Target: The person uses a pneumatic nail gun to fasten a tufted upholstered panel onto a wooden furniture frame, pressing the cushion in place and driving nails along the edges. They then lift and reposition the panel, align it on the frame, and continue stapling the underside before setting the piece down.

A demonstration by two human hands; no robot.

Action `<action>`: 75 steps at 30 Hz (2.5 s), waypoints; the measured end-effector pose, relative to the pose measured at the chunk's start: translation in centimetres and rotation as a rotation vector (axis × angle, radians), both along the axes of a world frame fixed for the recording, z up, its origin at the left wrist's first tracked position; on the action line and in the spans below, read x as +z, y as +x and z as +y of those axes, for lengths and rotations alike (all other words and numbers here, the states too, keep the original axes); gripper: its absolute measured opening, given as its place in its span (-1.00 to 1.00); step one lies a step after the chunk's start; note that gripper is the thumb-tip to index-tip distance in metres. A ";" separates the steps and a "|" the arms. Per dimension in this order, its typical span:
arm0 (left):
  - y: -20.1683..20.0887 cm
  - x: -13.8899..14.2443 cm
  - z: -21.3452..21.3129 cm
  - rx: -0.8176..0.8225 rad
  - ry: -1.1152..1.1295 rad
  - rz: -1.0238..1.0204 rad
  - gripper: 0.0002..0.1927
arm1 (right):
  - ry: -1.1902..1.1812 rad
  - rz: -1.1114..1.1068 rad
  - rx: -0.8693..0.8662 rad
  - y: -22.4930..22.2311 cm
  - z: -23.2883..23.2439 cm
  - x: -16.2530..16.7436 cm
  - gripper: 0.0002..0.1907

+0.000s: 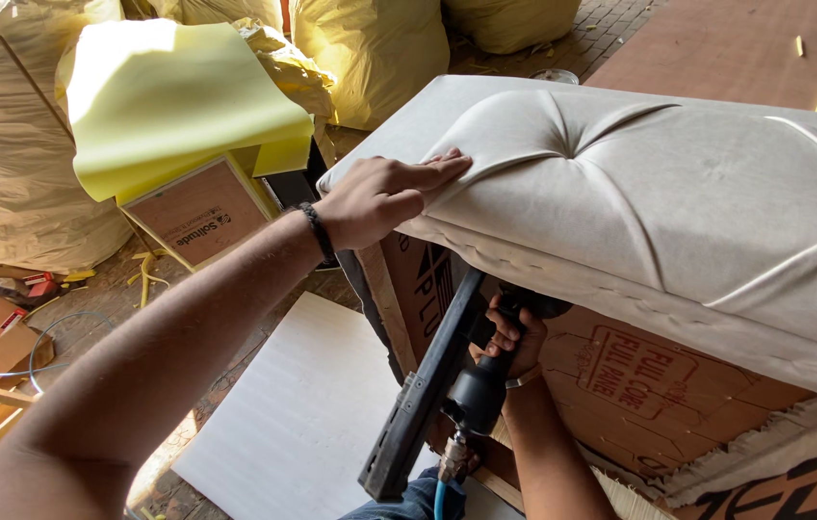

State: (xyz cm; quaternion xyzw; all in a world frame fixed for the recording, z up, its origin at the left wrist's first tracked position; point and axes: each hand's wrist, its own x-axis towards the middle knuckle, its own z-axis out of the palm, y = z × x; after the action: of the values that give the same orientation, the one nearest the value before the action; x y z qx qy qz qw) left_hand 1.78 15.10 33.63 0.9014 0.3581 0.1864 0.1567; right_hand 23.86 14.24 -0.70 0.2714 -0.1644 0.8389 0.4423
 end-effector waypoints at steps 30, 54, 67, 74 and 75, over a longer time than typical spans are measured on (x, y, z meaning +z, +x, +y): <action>10.7 0.4 13.0 0.234 -0.134 0.226 -0.28 | 0.015 0.095 -0.109 0.3 3.6 1.8 -0.50; 23.4 -0.8 15.5 -0.469 0.174 0.555 -0.42 | 0.002 0.058 -0.402 11.8 -2.9 0.6 -0.50; 21.4 0.7 14.5 -0.372 -0.049 0.490 -0.43 | 0.014 0.051 -0.508 15.8 -5.6 0.5 -0.50; 23.1 0.7 15.4 -0.399 -0.188 0.382 -0.42 | 0.019 0.059 -0.604 20.9 -6.6 2.6 -0.50; 22.9 0.9 15.4 -0.348 -0.177 0.402 -0.42 | 0.023 0.062 -0.610 21.1 -6.6 2.7 -0.50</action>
State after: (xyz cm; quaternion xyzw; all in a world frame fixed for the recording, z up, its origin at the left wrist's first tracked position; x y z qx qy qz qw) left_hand 24.71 30.53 34.52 0.9510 0.2367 -0.0578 0.1905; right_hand 44.93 7.67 2.03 0.2398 -0.2342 0.6568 0.6754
